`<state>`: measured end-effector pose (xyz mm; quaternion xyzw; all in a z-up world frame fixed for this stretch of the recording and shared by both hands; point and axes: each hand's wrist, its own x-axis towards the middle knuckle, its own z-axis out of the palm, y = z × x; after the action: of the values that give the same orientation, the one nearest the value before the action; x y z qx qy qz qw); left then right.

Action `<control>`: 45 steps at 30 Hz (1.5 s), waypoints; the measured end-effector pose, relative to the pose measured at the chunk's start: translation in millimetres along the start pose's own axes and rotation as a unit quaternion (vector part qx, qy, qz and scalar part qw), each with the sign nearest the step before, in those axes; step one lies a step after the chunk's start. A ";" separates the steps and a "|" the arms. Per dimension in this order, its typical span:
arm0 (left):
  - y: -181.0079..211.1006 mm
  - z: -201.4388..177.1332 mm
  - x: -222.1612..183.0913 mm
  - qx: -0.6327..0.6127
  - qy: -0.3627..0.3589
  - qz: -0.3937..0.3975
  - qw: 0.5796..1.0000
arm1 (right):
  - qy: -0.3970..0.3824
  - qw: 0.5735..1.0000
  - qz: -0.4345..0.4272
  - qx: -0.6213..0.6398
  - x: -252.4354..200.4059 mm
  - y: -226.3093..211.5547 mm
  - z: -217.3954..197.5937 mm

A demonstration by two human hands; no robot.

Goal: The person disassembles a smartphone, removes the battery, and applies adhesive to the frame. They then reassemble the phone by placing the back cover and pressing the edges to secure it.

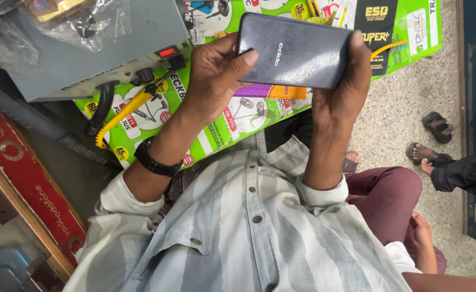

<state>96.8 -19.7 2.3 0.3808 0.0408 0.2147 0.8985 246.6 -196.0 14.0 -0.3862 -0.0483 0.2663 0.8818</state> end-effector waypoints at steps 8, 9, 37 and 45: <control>6.0 14.9 -4.1 -0.079 -0.072 -0.010 0.994 | 0.089 0.994 0.024 0.062 -56.4 37.7 11.0; 5.3 19.6 -5.0 -0.064 -0.076 -0.005 0.995 | 0.099 0.993 0.032 0.053 -66.2 40.2 10.9; -19.2 9.6 -11.9 -0.152 0.008 -0.105 0.983 | -0.246 0.624 -0.396 -0.627 -84.3 25.9 11.9; -21.9 18.2 -14.6 -0.151 0.001 -0.108 0.983 | -0.269 0.602 -0.431 -0.616 -81.5 40.1 15.7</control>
<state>95.6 -51.4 -1.6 0.2340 0.0498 0.1206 0.9634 155.2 -204.6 6.5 -0.6831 -0.5971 -0.1451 0.3949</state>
